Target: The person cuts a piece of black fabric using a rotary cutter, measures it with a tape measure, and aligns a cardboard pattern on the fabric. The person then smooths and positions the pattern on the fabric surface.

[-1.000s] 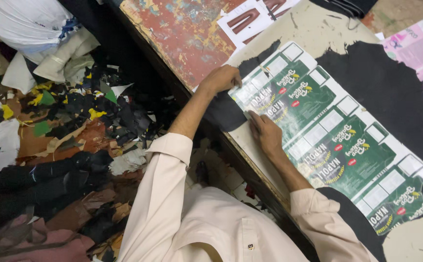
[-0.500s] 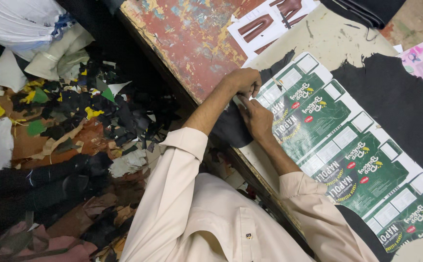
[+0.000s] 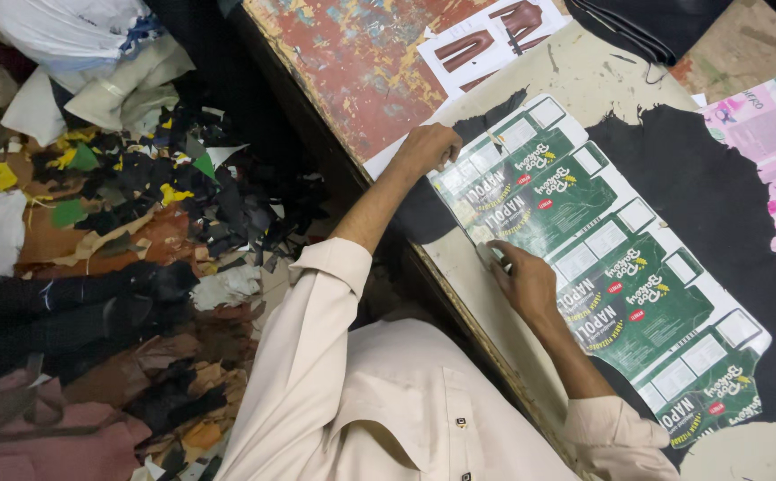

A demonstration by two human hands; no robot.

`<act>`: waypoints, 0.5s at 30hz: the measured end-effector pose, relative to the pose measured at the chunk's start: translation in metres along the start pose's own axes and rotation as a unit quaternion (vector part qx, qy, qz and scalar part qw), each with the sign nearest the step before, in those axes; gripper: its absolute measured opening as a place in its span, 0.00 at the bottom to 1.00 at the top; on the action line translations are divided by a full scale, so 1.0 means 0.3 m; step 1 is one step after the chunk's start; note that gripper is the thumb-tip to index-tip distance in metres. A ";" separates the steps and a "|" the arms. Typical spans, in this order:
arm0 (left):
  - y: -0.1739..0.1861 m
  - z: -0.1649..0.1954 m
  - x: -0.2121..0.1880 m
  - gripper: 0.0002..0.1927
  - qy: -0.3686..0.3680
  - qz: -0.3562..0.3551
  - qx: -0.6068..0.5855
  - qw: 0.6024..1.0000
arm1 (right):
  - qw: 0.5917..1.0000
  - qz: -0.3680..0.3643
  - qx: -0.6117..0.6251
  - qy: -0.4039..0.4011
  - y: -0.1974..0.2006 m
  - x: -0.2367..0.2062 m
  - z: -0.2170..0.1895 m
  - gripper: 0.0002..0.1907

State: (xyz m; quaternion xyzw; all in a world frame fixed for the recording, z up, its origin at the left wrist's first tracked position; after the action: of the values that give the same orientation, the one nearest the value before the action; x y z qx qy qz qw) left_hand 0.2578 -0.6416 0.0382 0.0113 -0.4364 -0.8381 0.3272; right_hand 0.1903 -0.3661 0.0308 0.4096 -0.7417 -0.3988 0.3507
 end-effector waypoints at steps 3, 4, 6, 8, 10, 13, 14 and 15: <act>0.026 0.036 -0.115 0.07 -0.045 0.153 0.006 0.987 | 0.995 0.053 0.041 -0.081 0.062 -0.062 0.063 0.17; 0.033 0.046 -0.157 0.08 -0.061 0.206 0.003 0.977 | 0.993 0.068 0.059 -0.077 0.067 -0.064 0.070 0.17; 0.031 0.043 -0.225 0.10 -0.055 0.249 -0.012 0.967 | 0.988 0.100 0.095 -0.073 0.052 -0.037 0.075 0.17; 0.028 0.041 -0.270 0.12 -0.050 0.275 -0.023 0.960 | 0.985 0.107 0.126 -0.048 -0.004 0.021 0.055 0.17; 0.036 0.035 -0.298 0.18 -0.044 0.286 -0.028 0.957 | 0.987 0.113 0.114 -0.023 -0.073 0.076 0.021 0.15; 0.031 0.006 -0.316 0.30 -0.028 0.250 -0.033 0.967 | 0.989 0.116 0.093 -0.021 -0.140 0.131 -0.006 0.15; 0.036 -0.003 -0.321 0.34 -0.032 0.251 -0.049 0.966 | 0.990 0.114 0.085 -0.028 -0.154 0.137 -0.010 0.15; 0.037 -0.014 -0.329 0.38 -0.035 0.250 -0.067 0.965 | 0.989 0.115 0.090 -0.026 -0.160 0.137 -0.014 0.15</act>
State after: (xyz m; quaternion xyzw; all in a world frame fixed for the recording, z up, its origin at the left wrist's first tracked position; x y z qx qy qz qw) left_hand 0.3424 -0.5939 0.0176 -0.1495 -0.3797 -0.7569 0.5104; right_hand 0.1925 -0.4205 -0.0016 0.3407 -0.8257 -0.2978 0.3369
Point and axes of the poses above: each hand's wrist, its own x-axis towards the middle knuckle, its own y-axis out of the back of the hand, z = x × y, the point moved 6 cm from there along x, towards the middle knuckle, and after that the axes turned 10 degrees about z, right-handed, at the moved point
